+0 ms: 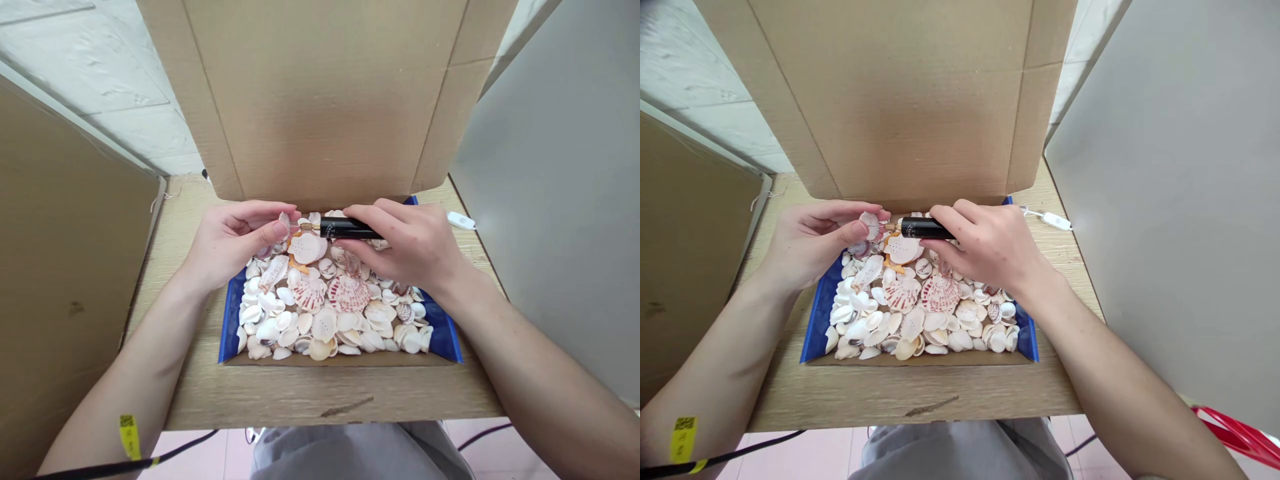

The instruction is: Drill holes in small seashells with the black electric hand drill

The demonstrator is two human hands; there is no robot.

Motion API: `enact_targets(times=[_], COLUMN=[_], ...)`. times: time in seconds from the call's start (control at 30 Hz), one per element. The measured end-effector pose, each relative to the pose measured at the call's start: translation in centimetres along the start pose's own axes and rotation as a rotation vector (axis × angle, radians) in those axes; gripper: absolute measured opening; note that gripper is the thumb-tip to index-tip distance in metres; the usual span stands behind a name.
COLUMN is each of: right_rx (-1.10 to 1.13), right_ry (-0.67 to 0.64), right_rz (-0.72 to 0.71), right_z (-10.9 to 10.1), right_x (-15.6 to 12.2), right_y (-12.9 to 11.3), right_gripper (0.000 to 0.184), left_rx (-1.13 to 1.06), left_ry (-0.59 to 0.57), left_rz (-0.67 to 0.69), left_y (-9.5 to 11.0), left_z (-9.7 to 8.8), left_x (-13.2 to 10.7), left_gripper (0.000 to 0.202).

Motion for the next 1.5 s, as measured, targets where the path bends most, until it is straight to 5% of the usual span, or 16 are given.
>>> enact_targets(times=[0.23,0.33,0.63,0.83,1.03,1.5], right_rx=[-0.073,-0.048,-0.068,-0.036,-0.018,0.016], right_ry=[0.187,0.169,0.284,0.133,-0.037,-0.022], right_rz=[-0.083,-0.038,0.029,0.026,-0.030,-0.045], right_z=[-0.9,-0.9,-1.3,-0.5,0.0,0.0], right_x=[0.3,0.3,-0.1,-0.1,0.2,0.4], right_y=[0.1,0.3,0.4,0.5,0.1,-0.1], right_gripper=[0.016,0.016,0.020,0.031,0.037,0.038], left_rx=[-0.004,-0.006,-0.034,-0.022,0.022,-0.033], left_ry=[-0.125,-0.169,-0.119,-0.013,-0.060,-0.090], left_rz=[-0.012,-0.008,-0.007,0.017,0.038,-0.042], left_y=[0.1,0.1,0.1,0.0,-0.1,0.2], left_z=[0.3,0.4,0.8,0.5,0.8,0.8], left_x=[-0.2,-0.2,-0.5,-0.5,-0.6,-0.5], left_gripper=[0.018,0.019,0.025,0.027,0.026,0.028])
Point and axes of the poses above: each hand's wrist, its own x-axis towards the middle knuckle, its own z-axis out of the palm, y = z × x, the point moved 3 cm from there along x, towards the middle knuckle, and after that the axes turned 11 degrees about -z, right-handed, at the moved point
